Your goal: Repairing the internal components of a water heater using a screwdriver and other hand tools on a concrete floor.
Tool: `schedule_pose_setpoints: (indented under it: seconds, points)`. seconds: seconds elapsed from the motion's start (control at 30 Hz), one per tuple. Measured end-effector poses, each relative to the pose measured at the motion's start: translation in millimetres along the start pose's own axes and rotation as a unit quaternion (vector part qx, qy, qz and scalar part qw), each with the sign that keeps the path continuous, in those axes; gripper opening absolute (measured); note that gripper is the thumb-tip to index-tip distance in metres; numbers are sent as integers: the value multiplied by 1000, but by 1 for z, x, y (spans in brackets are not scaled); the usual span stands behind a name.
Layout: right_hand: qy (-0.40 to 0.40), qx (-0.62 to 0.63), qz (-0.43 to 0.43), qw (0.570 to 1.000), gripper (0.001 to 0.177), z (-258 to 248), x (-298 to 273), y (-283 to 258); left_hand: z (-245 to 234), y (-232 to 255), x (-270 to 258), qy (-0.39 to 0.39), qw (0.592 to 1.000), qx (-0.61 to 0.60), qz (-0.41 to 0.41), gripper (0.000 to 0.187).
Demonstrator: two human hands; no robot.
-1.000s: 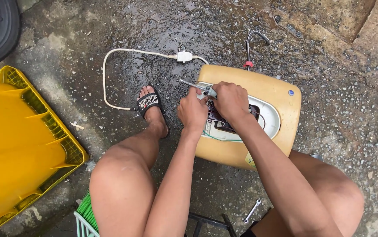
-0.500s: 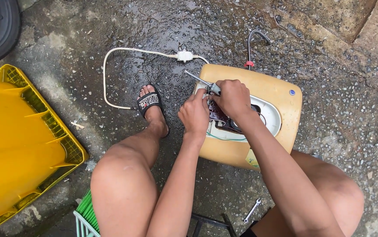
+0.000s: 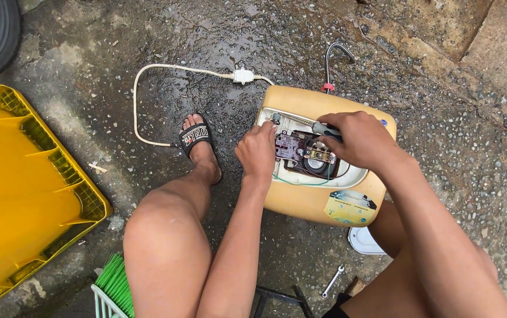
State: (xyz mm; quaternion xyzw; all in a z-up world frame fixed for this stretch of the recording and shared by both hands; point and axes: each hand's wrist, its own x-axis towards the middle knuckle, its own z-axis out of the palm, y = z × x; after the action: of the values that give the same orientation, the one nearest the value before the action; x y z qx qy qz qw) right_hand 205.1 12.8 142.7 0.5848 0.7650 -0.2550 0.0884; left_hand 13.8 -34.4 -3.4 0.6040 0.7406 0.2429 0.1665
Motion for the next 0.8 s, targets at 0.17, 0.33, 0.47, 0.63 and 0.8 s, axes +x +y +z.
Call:
schedule_pose_setpoints:
  seconds: [0.17,0.33,0.47,0.63,0.8]
  points:
    - [-12,-51,11,999,40,-12,-9,-23,6,-1,-1,4,1000,6,3,8]
    - [-11,-72,2,997,37,-3,-4,-17,3,-1,0,26,999,14,27,9]
    - [-17,-79,4,997,38,5,2,-12,0,1,1,13,1000,13,20,8]
    - [-25,-74,9,997,39,8,2,-10,6,-2,0,20,999,10,30,7]
    - [-44,-22,47,998,40,7,2,-17,4,-1,0,21,1000,8,22,6]
